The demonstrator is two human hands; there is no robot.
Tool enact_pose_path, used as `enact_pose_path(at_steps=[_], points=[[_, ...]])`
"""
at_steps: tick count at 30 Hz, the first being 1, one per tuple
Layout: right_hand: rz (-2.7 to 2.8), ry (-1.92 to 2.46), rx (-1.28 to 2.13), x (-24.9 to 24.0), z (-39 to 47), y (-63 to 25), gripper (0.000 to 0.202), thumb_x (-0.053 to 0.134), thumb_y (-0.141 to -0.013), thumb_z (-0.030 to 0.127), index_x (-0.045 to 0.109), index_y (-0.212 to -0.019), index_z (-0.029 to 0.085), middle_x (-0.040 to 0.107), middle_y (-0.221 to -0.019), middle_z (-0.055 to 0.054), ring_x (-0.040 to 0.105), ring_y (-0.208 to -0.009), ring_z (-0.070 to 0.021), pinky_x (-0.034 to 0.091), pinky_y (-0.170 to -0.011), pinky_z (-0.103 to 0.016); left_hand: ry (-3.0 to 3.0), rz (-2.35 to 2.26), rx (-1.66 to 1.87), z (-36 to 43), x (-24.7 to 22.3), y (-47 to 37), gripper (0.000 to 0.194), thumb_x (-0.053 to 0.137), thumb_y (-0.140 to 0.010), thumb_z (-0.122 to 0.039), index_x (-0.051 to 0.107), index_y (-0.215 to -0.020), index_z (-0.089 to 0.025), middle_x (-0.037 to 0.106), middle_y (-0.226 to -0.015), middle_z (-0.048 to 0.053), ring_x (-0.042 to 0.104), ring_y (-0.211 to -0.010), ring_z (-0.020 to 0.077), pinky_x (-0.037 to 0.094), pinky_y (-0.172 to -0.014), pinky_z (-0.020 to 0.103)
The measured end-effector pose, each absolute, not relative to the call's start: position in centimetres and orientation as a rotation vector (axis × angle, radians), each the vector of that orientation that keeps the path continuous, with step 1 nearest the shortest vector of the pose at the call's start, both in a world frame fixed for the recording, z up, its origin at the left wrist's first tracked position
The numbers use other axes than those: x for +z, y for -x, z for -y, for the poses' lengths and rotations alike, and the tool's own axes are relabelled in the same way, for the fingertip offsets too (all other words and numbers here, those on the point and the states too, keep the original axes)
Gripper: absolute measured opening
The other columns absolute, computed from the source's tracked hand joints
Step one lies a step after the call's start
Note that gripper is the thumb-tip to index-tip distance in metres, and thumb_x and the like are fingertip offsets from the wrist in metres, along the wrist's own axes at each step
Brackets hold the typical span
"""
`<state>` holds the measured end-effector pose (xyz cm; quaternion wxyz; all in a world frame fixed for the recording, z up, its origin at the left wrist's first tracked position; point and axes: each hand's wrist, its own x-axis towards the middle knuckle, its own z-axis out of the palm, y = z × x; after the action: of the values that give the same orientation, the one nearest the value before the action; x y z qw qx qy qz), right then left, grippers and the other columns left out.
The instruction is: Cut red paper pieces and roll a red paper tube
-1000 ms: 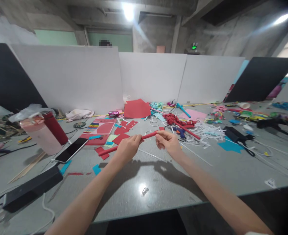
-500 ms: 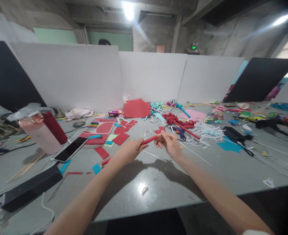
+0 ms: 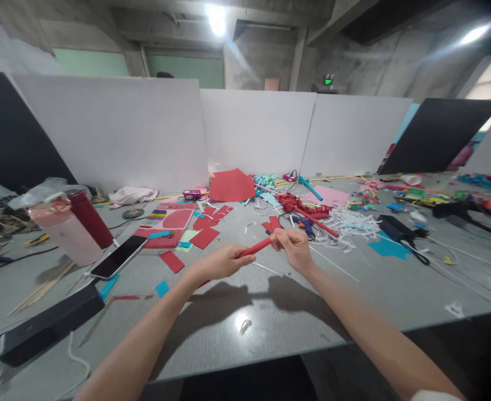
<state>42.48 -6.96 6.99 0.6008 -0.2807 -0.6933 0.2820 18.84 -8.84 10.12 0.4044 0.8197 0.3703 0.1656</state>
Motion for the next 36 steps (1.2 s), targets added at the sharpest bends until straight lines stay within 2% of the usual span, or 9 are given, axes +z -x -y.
enact_pose_path(at_steps=[5,9,15,19,22,29,32,36], points=[[1.567,0.682,0.662,7.5,7.0,-42.6,0.059,0.057,-0.101,0.057,0.058,-0.056,0.019,0.048,-0.050,0.000,0.038,-0.047,-0.0127,0.031,-0.049,-0.030,-1.921,-0.930,0.362,9.3,10.9,-19.5,0.046,0.048,-0.099,-0.066,0.047,-0.082,-0.023,0.038,-0.053,-0.008,0.033,-0.045,0.0105,0.024,-0.046,0.026],[1.577,0.680,0.631,8.0,7.3,-42.8,0.060,0.055,-0.102,0.056,0.054,-0.054,0.020,0.046,-0.051,0.000,0.037,-0.049,-0.0125,0.030,-0.050,-0.030,-1.944,-0.903,0.348,9.1,12.6,-21.0,0.047,0.048,-0.098,-0.065,0.046,-0.079,-0.023,0.036,-0.052,-0.008,0.031,-0.045,0.0096,0.024,-0.046,0.025],[1.607,0.750,0.578,8.1,7.6,-42.5,0.058,0.057,-0.100,0.060,0.065,-0.059,0.019,0.045,-0.050,0.001,0.037,-0.048,-0.0128,0.029,-0.048,-0.029,-2.016,-0.837,0.463,7.6,13.4,-23.4,0.052,0.056,-0.095,-0.062,0.035,-0.068,-0.022,0.030,-0.060,-0.006,0.027,-0.051,0.0084,0.020,-0.048,0.025],[1.622,0.714,0.493,8.0,8.0,-42.8,0.057,0.054,-0.103,0.052,0.065,-0.058,0.019,0.044,-0.050,0.000,0.037,-0.048,-0.0130,0.031,-0.050,-0.029,-1.687,-0.702,0.169,7.3,13.8,-23.5,0.062,0.062,-0.091,-0.067,0.029,-0.063,-0.023,0.022,-0.055,-0.008,0.017,-0.045,0.0069,0.012,-0.041,0.025],[1.649,0.619,0.432,7.8,8.5,-43.2,0.056,0.053,-0.104,0.046,0.065,-0.057,0.020,0.046,-0.051,-0.001,0.039,-0.048,-0.0138,0.034,-0.052,-0.031,-1.493,-0.577,0.031,7.6,14.3,-23.4,0.064,0.070,-0.087,-0.065,0.028,-0.063,-0.023,0.021,-0.055,-0.008,0.013,-0.045,0.0058,0.007,-0.039,0.022],[1.721,0.521,0.408,8.1,9.4,-43.6,0.050,0.051,-0.104,0.046,0.079,-0.070,0.021,0.050,-0.052,-0.002,0.046,-0.050,-0.0167,0.040,-0.054,-0.033,-1.393,-0.532,-0.123,8.0,14.6,-23.4,0.065,0.070,-0.087,-0.065,0.027,-0.062,-0.023,0.021,-0.054,-0.008,0.010,-0.046,0.0059,0.008,-0.039,0.020],[1.720,0.566,0.422,8.5,9.2,-43.3,0.052,0.051,-0.105,0.047,0.078,-0.070,0.020,0.049,-0.052,-0.001,0.044,-0.050,-0.0149,0.038,-0.053,-0.031,-1.579,-0.652,-0.004,7.6,14.7,-23.1,0.058,0.064,-0.092,-0.060,0.029,-0.063,-0.023,0.023,-0.054,-0.007,0.015,-0.044,0.0073,0.010,-0.039,0.024],[1.634,0.690,0.618,8.5,8.3,-42.7,0.055,0.054,-0.103,0.052,0.073,-0.065,0.017,0.047,-0.049,0.000,0.040,-0.045,-0.0114,0.033,-0.048,-0.028,-2.166,-0.928,0.351,7.0,14.1,-23.0,0.041,0.052,-0.098,-0.036,0.035,-0.064,-0.022,0.032,-0.054,-0.005,0.029,-0.046,0.0101,0.020,-0.046,0.027]])
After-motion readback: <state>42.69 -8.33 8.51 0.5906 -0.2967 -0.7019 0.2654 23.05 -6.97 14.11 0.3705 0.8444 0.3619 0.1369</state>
